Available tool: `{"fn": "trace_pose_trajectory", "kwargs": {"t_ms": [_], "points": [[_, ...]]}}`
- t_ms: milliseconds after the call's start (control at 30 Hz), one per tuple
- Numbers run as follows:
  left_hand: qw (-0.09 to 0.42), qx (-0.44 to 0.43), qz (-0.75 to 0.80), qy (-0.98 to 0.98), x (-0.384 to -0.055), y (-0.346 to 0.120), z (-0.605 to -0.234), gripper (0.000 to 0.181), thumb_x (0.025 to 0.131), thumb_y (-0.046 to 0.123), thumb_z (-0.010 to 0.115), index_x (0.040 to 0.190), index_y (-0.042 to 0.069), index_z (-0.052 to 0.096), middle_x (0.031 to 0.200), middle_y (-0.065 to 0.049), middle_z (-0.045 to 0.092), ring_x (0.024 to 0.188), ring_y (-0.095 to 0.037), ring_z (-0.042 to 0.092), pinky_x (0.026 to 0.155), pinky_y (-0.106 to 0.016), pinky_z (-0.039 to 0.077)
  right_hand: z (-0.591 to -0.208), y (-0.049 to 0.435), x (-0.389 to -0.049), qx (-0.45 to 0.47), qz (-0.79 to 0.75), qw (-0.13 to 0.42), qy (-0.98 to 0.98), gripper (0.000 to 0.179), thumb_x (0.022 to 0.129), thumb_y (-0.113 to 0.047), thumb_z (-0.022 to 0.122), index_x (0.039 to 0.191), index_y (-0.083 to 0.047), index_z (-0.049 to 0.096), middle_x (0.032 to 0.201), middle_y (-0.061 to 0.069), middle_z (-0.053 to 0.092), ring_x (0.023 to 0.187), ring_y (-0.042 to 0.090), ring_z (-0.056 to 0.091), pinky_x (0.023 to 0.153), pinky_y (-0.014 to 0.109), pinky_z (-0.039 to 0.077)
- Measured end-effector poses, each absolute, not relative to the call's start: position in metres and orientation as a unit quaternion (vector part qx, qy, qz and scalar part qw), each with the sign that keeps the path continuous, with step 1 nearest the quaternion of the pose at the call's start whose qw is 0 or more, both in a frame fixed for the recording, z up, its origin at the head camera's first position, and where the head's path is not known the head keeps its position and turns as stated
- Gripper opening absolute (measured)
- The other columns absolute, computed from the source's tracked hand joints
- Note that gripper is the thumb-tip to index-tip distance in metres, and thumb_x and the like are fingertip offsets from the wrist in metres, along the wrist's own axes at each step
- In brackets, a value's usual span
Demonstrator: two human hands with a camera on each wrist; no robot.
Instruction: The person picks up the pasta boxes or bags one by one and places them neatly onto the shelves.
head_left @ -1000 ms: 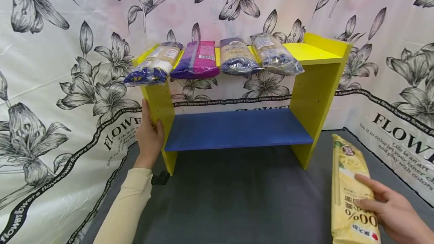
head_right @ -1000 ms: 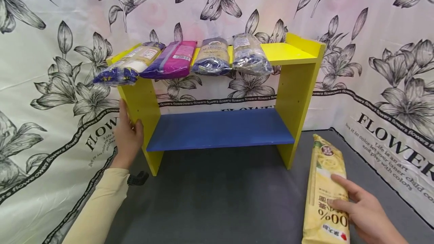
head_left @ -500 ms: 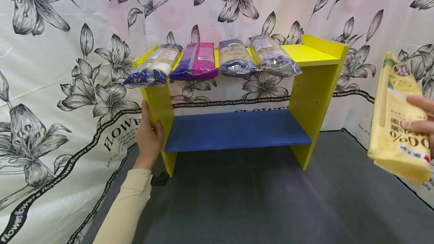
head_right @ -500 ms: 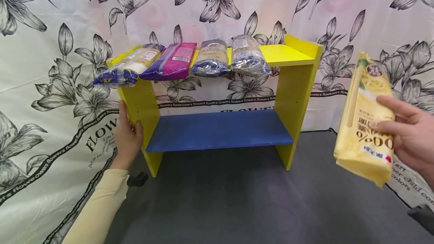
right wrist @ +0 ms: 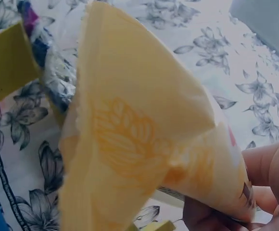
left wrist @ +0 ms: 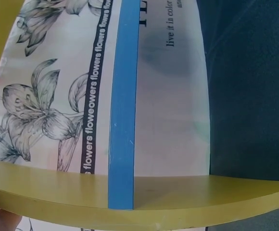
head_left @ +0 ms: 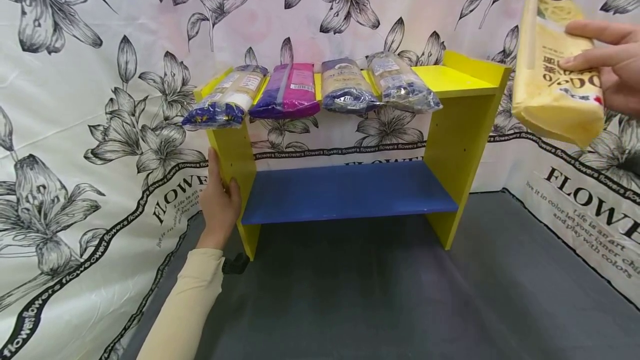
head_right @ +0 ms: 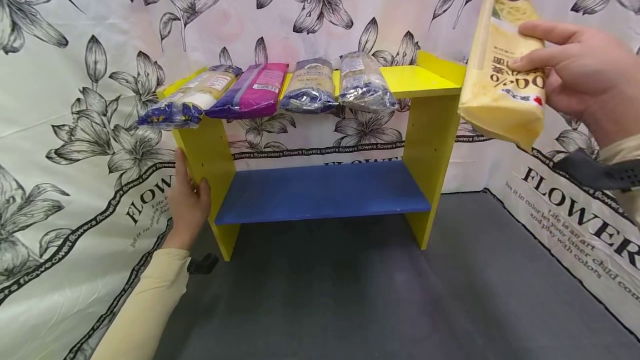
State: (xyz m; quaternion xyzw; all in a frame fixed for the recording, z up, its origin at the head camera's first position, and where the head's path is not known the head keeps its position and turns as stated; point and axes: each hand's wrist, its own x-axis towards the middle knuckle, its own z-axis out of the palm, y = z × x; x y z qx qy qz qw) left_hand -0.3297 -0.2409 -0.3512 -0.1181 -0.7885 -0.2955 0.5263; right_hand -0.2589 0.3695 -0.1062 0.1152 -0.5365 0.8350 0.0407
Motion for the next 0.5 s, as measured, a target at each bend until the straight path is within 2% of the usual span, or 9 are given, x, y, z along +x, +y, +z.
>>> {"fn": "trace_pose_trajectory", "kwargs": {"t_ms": [67, 167, 233, 300, 400, 433, 500], "points": [[0.528, -0.117, -0.295, -0.788, -0.33, -0.243, -0.352, 0.07, 0.095, -0.003, 0.054, 0.16, 0.004, 0.029, 0.081, -0.035, 0.065, 0.047, -0.04, 0.054, 0.047, -0.037, 0.035, -0.098, 0.352, -0.267, 0.108, 0.815, 0.047, -0.568, 0.055, 0.094, 0.02, 0.051, 0.126, -0.02, 0.069, 0.105, 0.002, 0.068, 0.084, 0.021, 0.074, 0.064, 0.036, 0.062], [0.531, -0.118, -0.292, -0.786, -0.331, -0.244, -0.352, 0.07, 0.095, -0.003, 0.054, 0.16, 0.004, 0.029, 0.077, -0.033, 0.064, 0.045, -0.036, 0.051, 0.047, -0.035, 0.033, -0.09, 0.334, -0.282, 0.095, 0.786, 0.025, -0.61, 0.057, 0.098, 0.014, 0.051, 0.134, -0.027, 0.063, 0.119, -0.006, 0.058, 0.085, 0.018, 0.072, 0.069, 0.033, 0.062], [0.533, -0.122, -0.291, -0.785, -0.331, -0.245, -0.352, 0.07, 0.095, -0.004, 0.054, 0.16, 0.003, 0.029, 0.073, -0.031, 0.062, 0.044, -0.033, 0.047, 0.047, -0.034, 0.031, -0.087, 0.325, -0.291, 0.087, 0.766, 0.004, -0.637, 0.062, 0.099, 0.01, 0.051, 0.145, -0.032, 0.054, 0.121, -0.008, 0.055, 0.085, 0.017, 0.071, 0.07, 0.031, 0.062], [0.533, -0.123, -0.291, -0.785, -0.331, -0.244, -0.352, 0.07, 0.095, -0.004, 0.053, 0.16, 0.003, 0.029, 0.069, -0.029, 0.059, 0.042, -0.03, 0.043, 0.047, -0.033, 0.029, -0.084, 0.317, -0.298, 0.078, 0.75, -0.02, -0.656, 0.072, 0.1, 0.008, 0.051, 0.155, -0.037, 0.039, 0.117, -0.007, 0.057, 0.084, 0.018, 0.071, 0.069, 0.031, 0.062], [0.531, -0.123, -0.294, -0.785, -0.332, -0.243, -0.353, 0.07, 0.095, -0.003, 0.054, 0.16, 0.004, 0.029, 0.067, -0.027, 0.059, 0.043, -0.028, 0.042, 0.047, -0.032, 0.028, -0.081, 0.307, -0.307, 0.061, 0.716, -0.054, -0.694, 0.086, 0.1, 0.006, 0.053, 0.163, -0.038, 0.015, 0.1, -0.002, 0.066, 0.081, 0.018, 0.073, 0.067, 0.032, 0.062], [0.532, -0.122, -0.294, -0.785, -0.332, -0.243, -0.353, 0.07, 0.095, -0.003, 0.054, 0.16, 0.004, 0.029, 0.067, -0.027, 0.058, 0.043, -0.027, 0.042, 0.047, -0.032, 0.028, -0.08, 0.304, -0.31, 0.055, 0.702, -0.065, -0.707, 0.088, 0.1, 0.005, 0.054, 0.164, -0.038, 0.011, 0.095, 0.0, 0.067, 0.081, 0.018, 0.073, 0.067, 0.031, 0.061], [0.535, -0.124, -0.292, -0.783, -0.333, -0.243, -0.354, 0.07, 0.095, -0.003, 0.054, 0.16, 0.004, 0.029, 0.067, -0.028, 0.059, 0.042, -0.028, 0.042, 0.047, -0.033, 0.028, -0.078, 0.298, -0.315, 0.041, 0.672, -0.075, -0.736, 0.088, 0.1, 0.003, 0.056, 0.164, -0.037, 0.012, 0.093, 0.0, 0.069, 0.081, 0.017, 0.073, 0.067, 0.03, 0.061]]}}
